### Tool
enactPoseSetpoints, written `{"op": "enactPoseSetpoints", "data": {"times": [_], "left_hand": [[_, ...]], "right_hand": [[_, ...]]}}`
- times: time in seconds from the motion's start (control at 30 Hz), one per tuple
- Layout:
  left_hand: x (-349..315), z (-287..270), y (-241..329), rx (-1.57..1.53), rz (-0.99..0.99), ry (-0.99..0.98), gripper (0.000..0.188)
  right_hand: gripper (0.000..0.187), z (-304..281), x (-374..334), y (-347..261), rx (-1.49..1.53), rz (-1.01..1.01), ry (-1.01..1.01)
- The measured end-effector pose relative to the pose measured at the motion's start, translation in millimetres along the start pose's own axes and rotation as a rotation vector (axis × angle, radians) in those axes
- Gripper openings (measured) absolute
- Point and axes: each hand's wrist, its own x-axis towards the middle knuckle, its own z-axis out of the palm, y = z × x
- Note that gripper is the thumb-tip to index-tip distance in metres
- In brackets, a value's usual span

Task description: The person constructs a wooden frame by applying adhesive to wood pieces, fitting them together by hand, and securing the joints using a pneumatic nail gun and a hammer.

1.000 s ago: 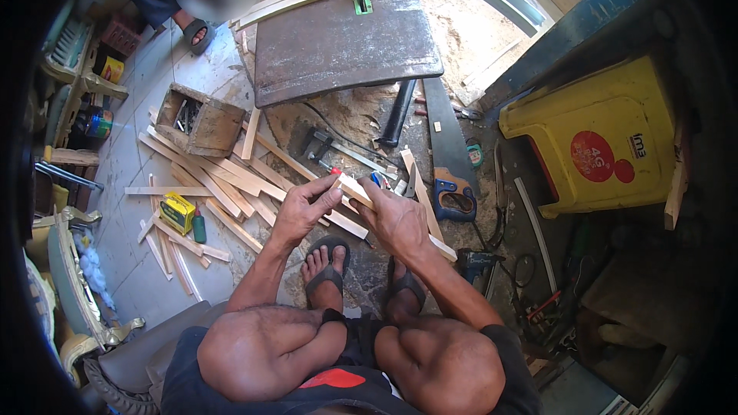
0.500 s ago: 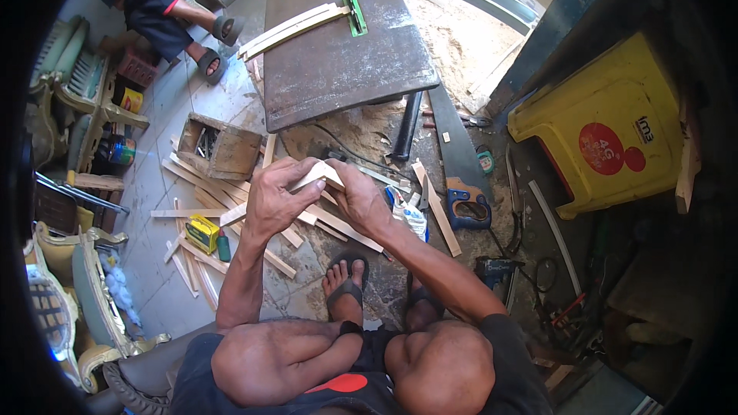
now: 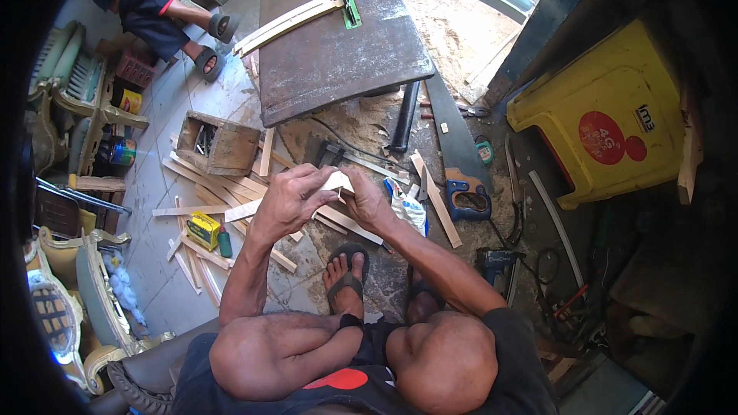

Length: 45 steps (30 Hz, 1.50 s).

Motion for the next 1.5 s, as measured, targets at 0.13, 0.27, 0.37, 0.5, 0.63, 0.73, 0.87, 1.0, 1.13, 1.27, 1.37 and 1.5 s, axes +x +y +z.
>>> {"op": "enactPoseSetpoints", "data": {"times": [0.13, 0.27, 0.37, 0.5, 0.63, 0.73, 0.87, 1.0, 1.13, 1.27, 1.37, 1.5], "left_hand": [[5, 4, 2, 0.012, 0.078, 0.008, 0.044], [6, 9, 9, 0.039, 0.107, 0.015, 0.044], [5, 19, 10, 0.008, 0.162, 0.060, 0.043], [2, 15, 24, 0.038, 0.190, 0.053, 0.043], [-8, 15, 21, 0.071, 0.180, 0.069, 0.044], [-9, 15, 19, 0.074, 0.160, 0.058, 0.043], [-8, 13, 16, 0.069, 0.123, 0.044, 0.041], [-6, 9, 17, 0.103, 0.134, 0.046, 0.040], [-6, 12, 12, 0.099, 0.141, 0.039, 0.040], [-6, 13, 11, 0.106, 0.152, 0.016, 0.040], [-6, 11, 12, 0.124, 0.140, -0.019, 0.038], [-5, 11, 12, 0.119, 0.143, -0.009, 0.037]], "right_hand": [[0.052, -3, -4, 7, 0.035, 0.028, -0.012], [0.050, -11, -13, 3, 0.020, 0.107, -0.047], [0.050, -15, -21, 0, 0.038, 0.065, -0.035], [0.055, -16, -32, 2, 0.028, 0.008, -0.057], [0.067, -24, -31, -12, -0.083, 0.106, -0.163], [0.074, -40, -26, -36, -0.163, 0.164, -0.201], [0.072, -86, -53, -50, -0.265, 0.263, -0.111], [0.061, -160, -155, -38, -0.609, 0.594, 0.121], [0.048, -199, -293, -47, -1.185, 1.075, 0.209], [0.043, -244, -382, -85, -0.937, 1.461, 0.207], [0.040, -263, -398, -110, -0.743, 1.511, 0.258], [0.035, -273, -360, -133, -0.465, 1.399, 0.341]]}}
